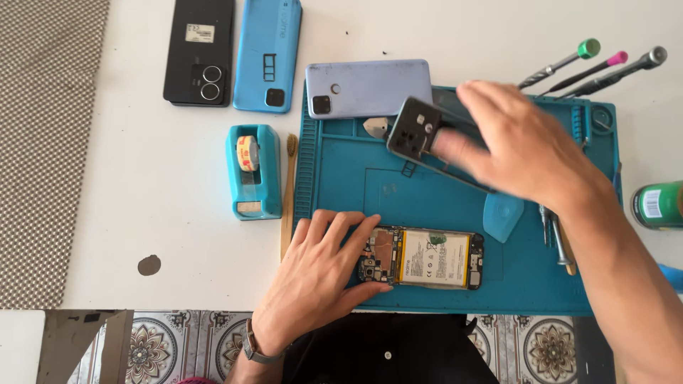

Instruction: The person disassembles a smartphone, removes the screen and battery, and cleans the internal components using a brush and compressed air. The person then reassembles the phone by placing the battery and screen back into the chassis.

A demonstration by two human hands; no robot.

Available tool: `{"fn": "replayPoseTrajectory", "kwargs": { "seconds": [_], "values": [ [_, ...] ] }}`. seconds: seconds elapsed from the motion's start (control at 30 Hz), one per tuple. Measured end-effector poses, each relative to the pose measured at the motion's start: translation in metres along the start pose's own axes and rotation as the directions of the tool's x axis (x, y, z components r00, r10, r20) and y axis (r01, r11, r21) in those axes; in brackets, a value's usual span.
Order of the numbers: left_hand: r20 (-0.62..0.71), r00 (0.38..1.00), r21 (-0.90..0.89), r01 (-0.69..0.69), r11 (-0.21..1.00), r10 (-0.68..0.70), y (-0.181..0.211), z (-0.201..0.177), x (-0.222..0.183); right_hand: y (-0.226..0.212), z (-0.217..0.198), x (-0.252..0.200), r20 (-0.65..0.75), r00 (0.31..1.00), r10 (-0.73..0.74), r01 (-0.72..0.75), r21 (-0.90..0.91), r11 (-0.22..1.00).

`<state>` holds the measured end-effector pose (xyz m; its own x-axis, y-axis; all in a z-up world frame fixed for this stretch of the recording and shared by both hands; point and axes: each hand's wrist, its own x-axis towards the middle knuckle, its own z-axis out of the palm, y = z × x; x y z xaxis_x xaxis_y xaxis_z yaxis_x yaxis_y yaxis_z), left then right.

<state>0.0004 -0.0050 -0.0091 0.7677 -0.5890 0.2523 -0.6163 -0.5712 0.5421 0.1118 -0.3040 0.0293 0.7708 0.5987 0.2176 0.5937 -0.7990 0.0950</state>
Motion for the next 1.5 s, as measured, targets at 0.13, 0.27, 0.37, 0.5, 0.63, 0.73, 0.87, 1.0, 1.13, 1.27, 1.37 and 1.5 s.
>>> {"fn": "replayPoseTrajectory", "kwargs": {
  "seconds": [0.13,0.27,0.37,0.5,0.63,0.73,0.87,1.0,1.13,1.27,1.37,1.5],
  "values": [
    [0.028,1.000,0.007,0.010,1.000,-0.010,-0.001,0.001,0.000,0.000,0.008,-0.006,0.119,0.988,0.094,-0.101,0.057,0.993],
    [0.021,1.000,-0.015,0.012,1.000,-0.011,-0.002,0.002,0.001,0.002,0.004,-0.009,0.239,0.948,0.211,-0.260,0.193,0.946],
    [0.032,0.999,0.003,0.018,1.000,-0.018,-0.003,0.004,0.001,0.002,0.005,-0.009,0.190,0.965,0.180,-0.206,0.133,0.969],
    [0.028,0.999,0.002,0.016,1.000,-0.016,-0.003,0.004,0.001,-0.002,0.001,-0.012,0.170,0.964,0.205,-0.226,0.118,0.967],
    [0.023,0.999,0.007,0.022,1.000,-0.022,-0.001,0.003,0.001,-0.002,-0.003,-0.015,0.229,0.930,0.289,-0.303,0.027,0.953],
    [0.024,1.000,0.010,0.021,1.000,-0.021,-0.001,0.003,0.002,-0.010,0.002,-0.014,0.201,0.937,0.288,-0.286,-0.038,0.958],
    [0.020,1.000,0.015,0.015,1.000,-0.015,-0.001,0.004,0.001,-0.011,-0.002,-0.013,0.190,0.935,0.298,-0.300,-0.019,0.954],
    [0.018,1.000,0.007,0.018,1.000,-0.018,0.000,0.003,0.002,-0.005,-0.013,-0.011,0.373,0.820,0.435,-0.445,-0.063,0.893],
    [0.012,1.000,0.010,0.011,1.000,-0.011,-0.001,0.002,0.001,-0.009,-0.031,-0.030,0.487,0.713,0.506,-0.467,-0.208,0.859],
    [-0.002,1.000,0.000,-0.002,1.000,0.002,-0.003,0.004,0.000,-0.007,-0.042,-0.039,0.386,0.886,0.257,-0.266,-0.033,0.964],
    [0.011,1.000,-0.001,0.017,1.000,-0.017,-0.002,0.004,0.000,-0.015,-0.033,-0.024,0.390,0.918,0.064,-0.150,0.193,0.970],
    [0.012,1.000,-0.024,0.029,0.999,-0.029,0.000,0.001,0.001,-0.031,-0.024,0.005,0.519,0.851,0.083,-0.245,0.253,0.936]
  ]
}}
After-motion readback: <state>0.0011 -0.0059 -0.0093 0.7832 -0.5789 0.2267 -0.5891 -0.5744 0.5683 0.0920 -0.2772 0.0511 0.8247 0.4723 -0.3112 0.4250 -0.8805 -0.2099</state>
